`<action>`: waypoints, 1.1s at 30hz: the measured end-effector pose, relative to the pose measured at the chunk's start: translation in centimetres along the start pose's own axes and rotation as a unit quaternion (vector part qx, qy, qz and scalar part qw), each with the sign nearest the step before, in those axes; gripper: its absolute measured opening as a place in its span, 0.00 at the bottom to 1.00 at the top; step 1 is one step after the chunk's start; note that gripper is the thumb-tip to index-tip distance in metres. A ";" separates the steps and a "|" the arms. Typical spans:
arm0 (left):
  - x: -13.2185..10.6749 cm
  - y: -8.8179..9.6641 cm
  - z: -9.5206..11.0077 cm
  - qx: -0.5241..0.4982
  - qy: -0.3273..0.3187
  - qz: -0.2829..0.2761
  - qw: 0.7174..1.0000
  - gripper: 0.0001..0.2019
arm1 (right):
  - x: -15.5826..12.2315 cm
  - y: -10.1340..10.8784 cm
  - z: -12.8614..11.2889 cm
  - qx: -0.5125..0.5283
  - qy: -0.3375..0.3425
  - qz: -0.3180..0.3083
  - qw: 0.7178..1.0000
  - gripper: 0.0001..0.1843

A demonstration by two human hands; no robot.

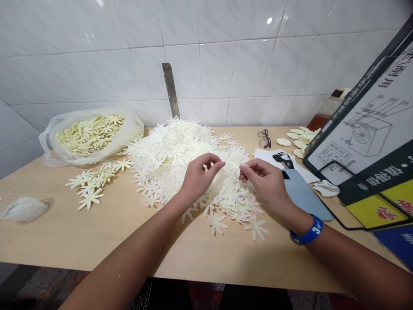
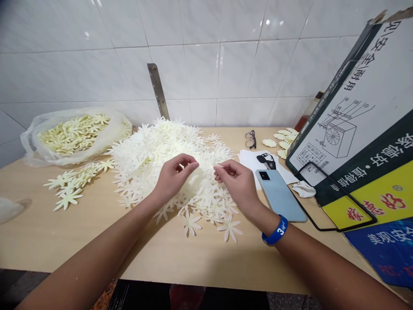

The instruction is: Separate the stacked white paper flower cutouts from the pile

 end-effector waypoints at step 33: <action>0.4 -1.4 -0.8 0.265 -0.115 -0.002 0.957 0.14 | 0.4 1.1 3.2 0.102 -0.096 0.077 0.987 0.11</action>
Point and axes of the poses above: each hand's wrist, its own x-axis towards the middle knuckle, its own y-axis out of the back of the hand, z = x × y, the point moved 8 cm from there along x, towards the middle knuckle, and after that the axes turned 8 degrees about y, right-handed, at the moved point
